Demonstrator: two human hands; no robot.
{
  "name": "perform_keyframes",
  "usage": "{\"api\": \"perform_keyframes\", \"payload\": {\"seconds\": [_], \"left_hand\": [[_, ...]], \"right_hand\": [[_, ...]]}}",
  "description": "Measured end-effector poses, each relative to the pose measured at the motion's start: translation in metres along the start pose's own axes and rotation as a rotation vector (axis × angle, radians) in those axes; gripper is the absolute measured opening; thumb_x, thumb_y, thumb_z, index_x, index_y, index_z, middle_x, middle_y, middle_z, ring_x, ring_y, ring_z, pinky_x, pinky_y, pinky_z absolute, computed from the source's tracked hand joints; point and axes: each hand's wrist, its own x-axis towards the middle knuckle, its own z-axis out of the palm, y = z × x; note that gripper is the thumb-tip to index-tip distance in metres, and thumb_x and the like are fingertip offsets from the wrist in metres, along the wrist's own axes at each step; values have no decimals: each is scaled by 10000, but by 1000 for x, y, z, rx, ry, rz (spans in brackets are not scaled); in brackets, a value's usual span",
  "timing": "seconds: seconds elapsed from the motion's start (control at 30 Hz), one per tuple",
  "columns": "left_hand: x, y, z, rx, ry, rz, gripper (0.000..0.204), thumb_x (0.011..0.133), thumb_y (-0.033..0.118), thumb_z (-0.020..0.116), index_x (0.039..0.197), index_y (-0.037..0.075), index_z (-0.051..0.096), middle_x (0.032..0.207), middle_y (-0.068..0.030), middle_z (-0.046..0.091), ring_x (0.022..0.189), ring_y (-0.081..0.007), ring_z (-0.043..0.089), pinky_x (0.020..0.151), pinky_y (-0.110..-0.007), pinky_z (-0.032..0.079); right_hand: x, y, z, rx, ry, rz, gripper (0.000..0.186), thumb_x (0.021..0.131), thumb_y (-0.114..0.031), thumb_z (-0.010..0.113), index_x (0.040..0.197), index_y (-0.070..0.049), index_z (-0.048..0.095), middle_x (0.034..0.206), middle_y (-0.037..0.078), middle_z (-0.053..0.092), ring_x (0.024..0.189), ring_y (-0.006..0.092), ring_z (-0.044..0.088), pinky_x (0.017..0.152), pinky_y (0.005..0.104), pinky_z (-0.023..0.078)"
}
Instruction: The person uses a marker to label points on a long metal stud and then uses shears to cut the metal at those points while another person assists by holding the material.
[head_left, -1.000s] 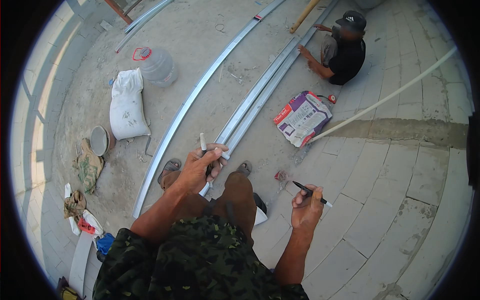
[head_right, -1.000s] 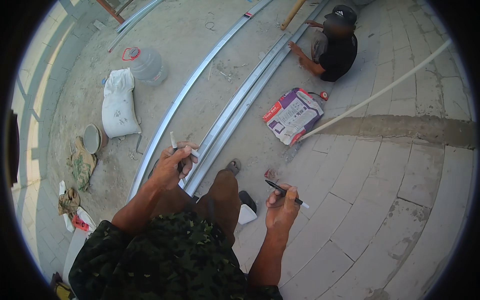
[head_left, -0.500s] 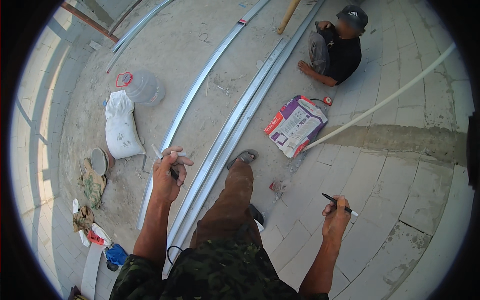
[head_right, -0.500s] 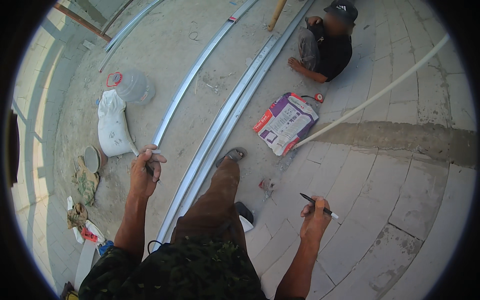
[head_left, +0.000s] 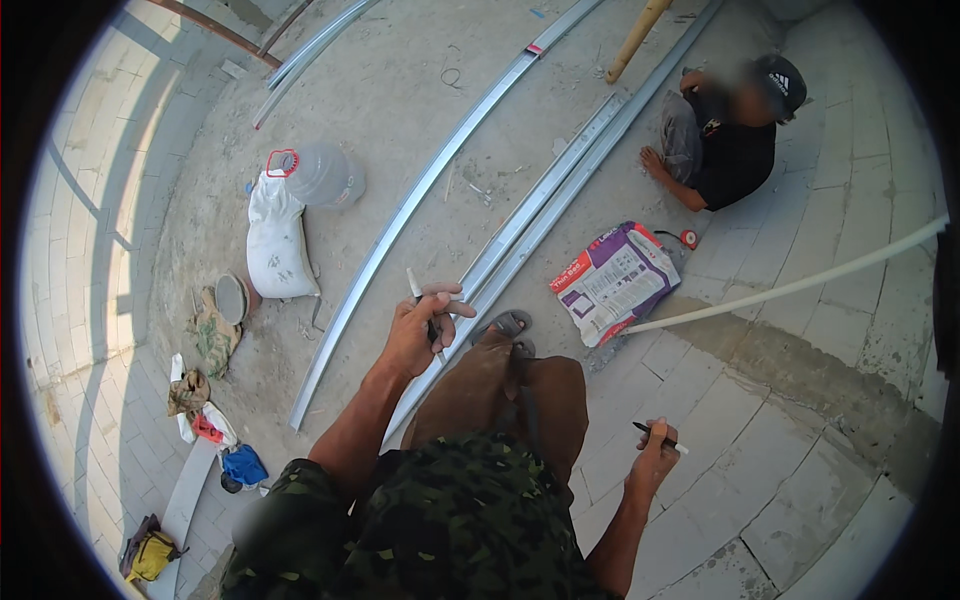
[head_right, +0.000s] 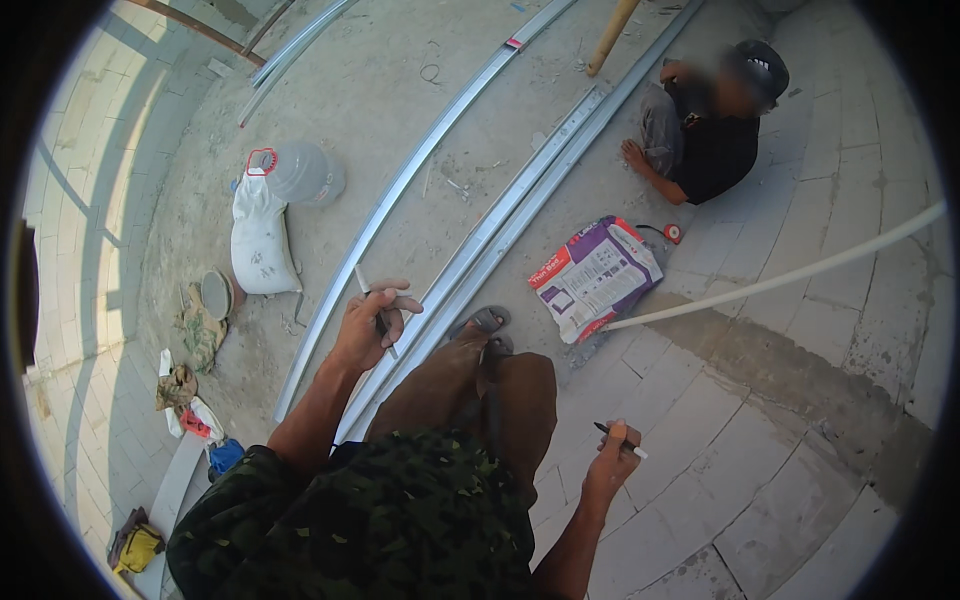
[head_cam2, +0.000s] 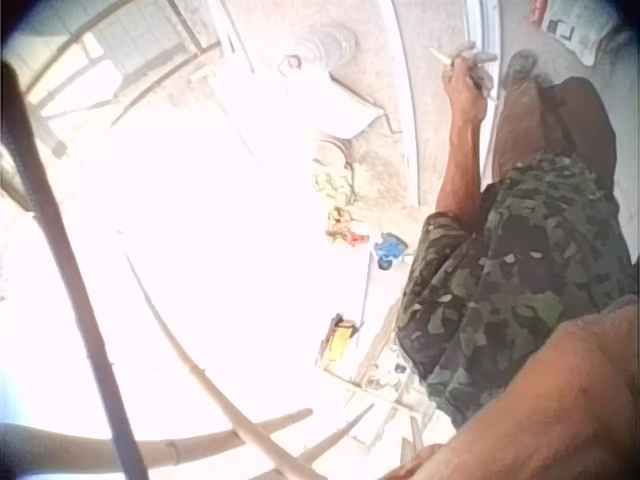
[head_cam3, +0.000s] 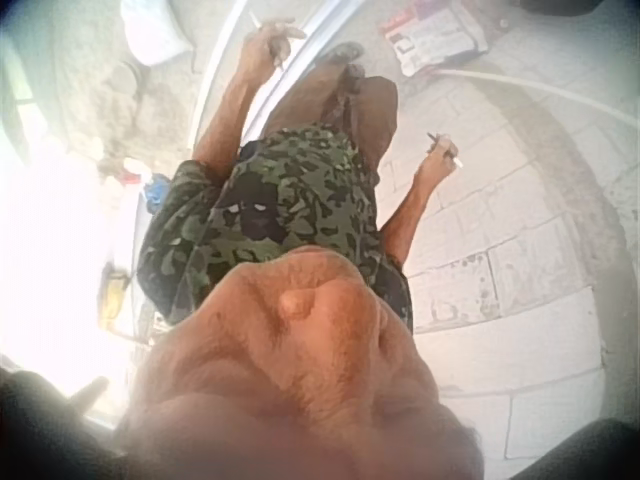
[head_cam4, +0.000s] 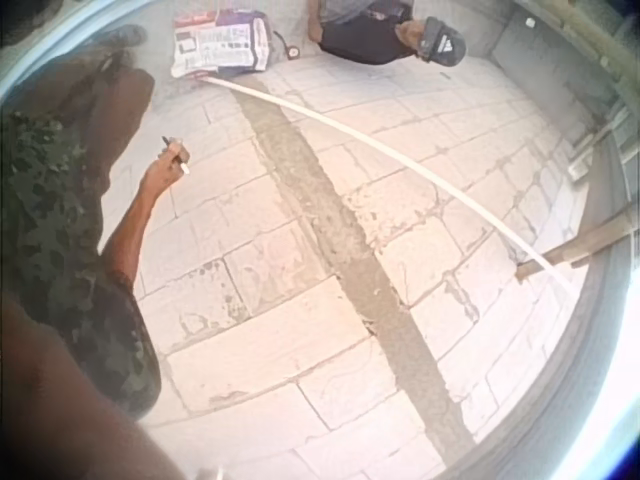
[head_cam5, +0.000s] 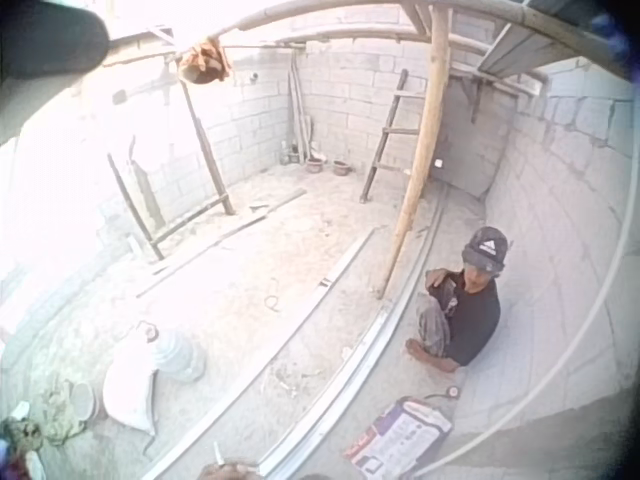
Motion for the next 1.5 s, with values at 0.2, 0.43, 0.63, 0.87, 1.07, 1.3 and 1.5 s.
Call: {"api": "perform_keyframes", "payload": {"seconds": [0.2,0.43,0.63,0.87,1.07,1.3,1.5], "left_hand": [[35,17,88,-138,-268,-82,350,989,277,509,1159,-24,565,807,-153,682,452,-108,498,402,-217,363],[72,37,154,-158,-379,-192,419,1006,347,485,1238,1,533,738,-114,652,444,-101,482,402,-217,348],[141,56,205,43,-442,-214,483,995,371,503,1286,-15,517,711,-106,637,450,-92,493,400,-208,340],[211,74,263,288,-472,-271,567,980,374,525,1384,-16,444,669,-93,617,446,-84,493,397,-212,346],[241,92,285,-149,-263,-143,653,997,424,404,1467,-8,265,786,-111,629,475,-98,431,427,-225,333],[260,118,284,129,-253,-93,505,979,357,429,1328,-5,470,812,-100,644,557,-86,455,468,-230,351],[282,161,278,472,-257,-13,461,951,348,534,1269,15,550,782,-44,621,598,-55,461,507,-213,347]], "right_hand": [[63,-93,45,-228,-119,-703,151,966,-111,538,908,25,567,848,121,581,728,201,555,690,350,464],[110,-190,126,80,-610,-489,191,972,-172,561,982,11,618,807,67,588,639,133,537,585,290,443],[188,-232,157,335,-881,194,317,920,-322,654,920,-5,655,657,-11,530,545,49,430,499,228,342],[286,-259,172,350,-1131,194,292,865,-193,684,1030,46,662,667,4,549,509,46,405,504,227,352],[314,-273,176,578,-1109,331,271,885,-110,626,1084,75,634,816,66,615,493,43,392,569,251,420],[328,-296,197,556,-1036,319,183,892,-110,599,993,41,619,799,48,608,492,45,384,566,255,421],[344,-326,232,532,-978,240,171,883,-127,603,956,27,594,776,49,591,510,52,402,565,264,429]]}}
